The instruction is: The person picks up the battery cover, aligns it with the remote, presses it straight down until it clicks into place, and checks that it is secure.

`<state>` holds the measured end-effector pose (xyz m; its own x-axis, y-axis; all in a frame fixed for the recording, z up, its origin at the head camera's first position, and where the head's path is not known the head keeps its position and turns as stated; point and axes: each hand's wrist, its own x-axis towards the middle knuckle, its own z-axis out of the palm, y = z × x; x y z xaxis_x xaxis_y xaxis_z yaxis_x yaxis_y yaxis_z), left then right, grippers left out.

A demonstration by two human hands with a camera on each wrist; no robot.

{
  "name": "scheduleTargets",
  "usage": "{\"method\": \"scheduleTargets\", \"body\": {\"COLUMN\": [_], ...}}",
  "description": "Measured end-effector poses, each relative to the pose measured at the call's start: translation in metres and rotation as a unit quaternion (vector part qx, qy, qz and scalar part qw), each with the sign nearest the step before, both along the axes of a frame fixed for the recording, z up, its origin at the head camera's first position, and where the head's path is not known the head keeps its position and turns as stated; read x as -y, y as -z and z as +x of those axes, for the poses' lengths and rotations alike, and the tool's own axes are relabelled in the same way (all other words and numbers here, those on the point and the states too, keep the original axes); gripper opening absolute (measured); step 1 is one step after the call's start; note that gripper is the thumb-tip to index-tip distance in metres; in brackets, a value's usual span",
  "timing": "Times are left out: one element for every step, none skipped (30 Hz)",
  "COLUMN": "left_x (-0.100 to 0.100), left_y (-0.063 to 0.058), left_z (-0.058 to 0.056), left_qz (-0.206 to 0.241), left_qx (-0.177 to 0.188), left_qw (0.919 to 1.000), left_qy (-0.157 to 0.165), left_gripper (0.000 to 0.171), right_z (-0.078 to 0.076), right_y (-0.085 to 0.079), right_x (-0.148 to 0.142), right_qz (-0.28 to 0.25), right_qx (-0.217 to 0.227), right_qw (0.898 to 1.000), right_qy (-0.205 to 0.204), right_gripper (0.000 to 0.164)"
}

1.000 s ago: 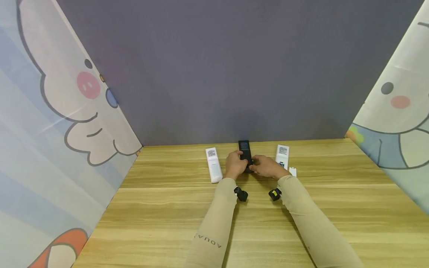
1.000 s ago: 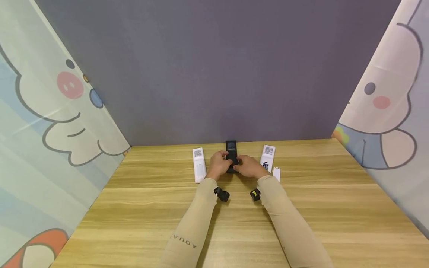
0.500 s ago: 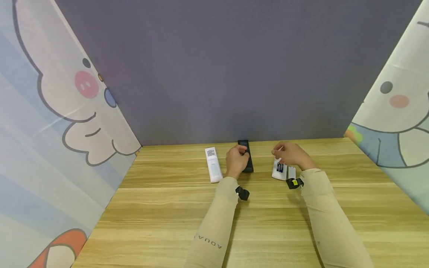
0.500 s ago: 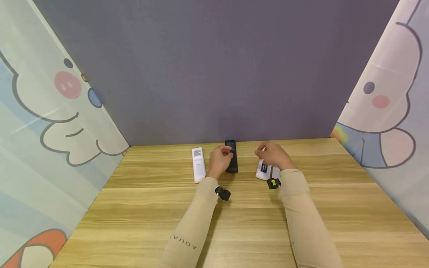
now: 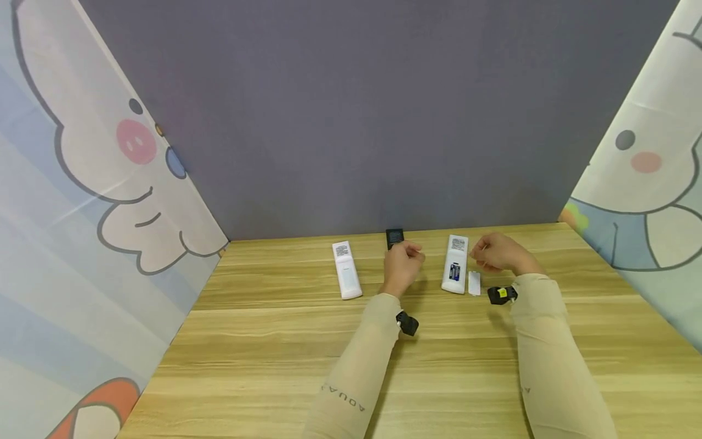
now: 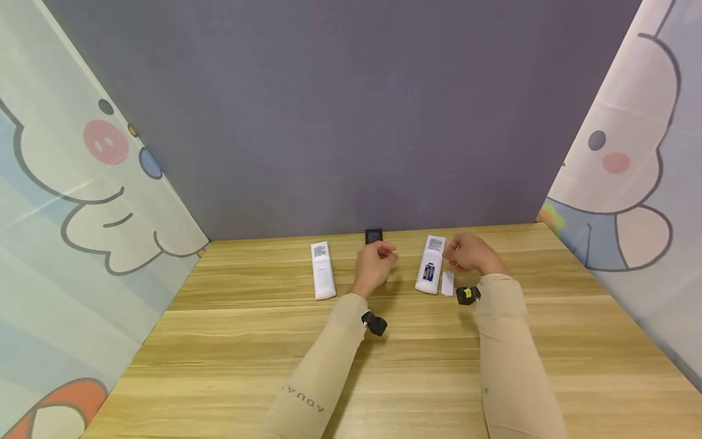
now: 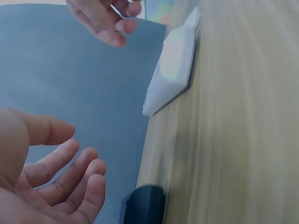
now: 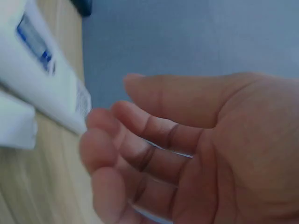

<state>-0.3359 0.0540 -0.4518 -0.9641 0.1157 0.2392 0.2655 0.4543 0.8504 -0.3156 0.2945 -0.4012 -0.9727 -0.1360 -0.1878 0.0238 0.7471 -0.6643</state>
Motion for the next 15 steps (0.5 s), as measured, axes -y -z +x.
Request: {"method": "scheduleTargets", "body": {"left_x": [-0.002,-0.004,-0.006,-0.008,-0.01,-0.012,-0.015,-0.017,-0.021,-0.024,-0.027,-0.03,-0.034,-0.037,-0.04], "left_y": [0.0,0.0,0.0,0.0,0.001,0.001,0.001,0.002,0.002,0.003,0.004,0.004,0.005,0.006,0.007], "left_z": [0.001,0.002,0.003,0.004,0.005,0.006,0.007,0.008,0.009,0.01,0.011,0.012,0.014,0.015,0.017], "left_qz": [-0.001,-0.003,-0.003,-0.003,-0.002,-0.002,-0.003,-0.007,-0.011,-0.017,-0.021,-0.025,-0.03,-0.032,-0.035], "left_qx": [0.002,0.006,0.012,0.019,0.027,0.033,0.037,0.042,0.045,0.048,0.052,0.058,0.065,0.073,0.081], "left_qw": [1.0,1.0,0.9999,0.9998,0.9996,0.9994,0.9993,0.9991,0.9989,0.9987,0.9984,0.9979,0.9973,0.9966,0.9958], "left_qy": [0.001,0.002,0.004,0.006,0.007,0.007,0.007,0.005,0.004,0.005,0.006,0.01,0.014,0.02,0.024], "left_gripper": [0.014,0.013,0.013,0.012,0.012,0.012,0.013,0.013,0.013,0.013,0.013,0.013,0.014,0.016,0.018], "right_z": [0.0,0.0,-0.001,-0.001,-0.001,-0.002,-0.002,-0.002,-0.003,-0.003,-0.003,-0.003,-0.003,-0.002,-0.002], "right_y": [0.001,0.003,0.005,0.006,0.008,0.01,0.012,0.014,0.016,0.018,0.02,0.021,0.023,0.025,0.026], "right_x": [-0.002,-0.004,-0.006,-0.007,-0.008,-0.008,-0.009,-0.009,-0.009,-0.009,-0.01,-0.01,-0.01,-0.011,-0.011], "right_qz": [-0.002,-0.002,-0.003,-0.005,-0.011,-0.02,-0.026,-0.035,-0.044,-0.049,-0.057,-0.06,-0.059,-0.058,-0.055], "right_qx": [0.008,0.017,0.026,0.037,0.048,0.061,0.072,0.082,0.091,0.097,0.106,0.114,0.119,0.123,0.127], "right_qw": [1.0,1.0,1.0,0.999,0.999,0.998,0.997,0.996,0.995,0.994,0.993,0.992,0.991,0.991,0.99], "right_qy": [-0.004,-0.007,-0.012,-0.015,-0.018,-0.018,-0.019,-0.016,-0.014,-0.01,-0.005,0.001,0.005,0.01,0.014], "right_gripper": [0.025,0.024,0.023,0.022,0.02,0.019,0.017,0.017,0.016,0.015,0.013,0.012,0.012,0.013,0.014]}}
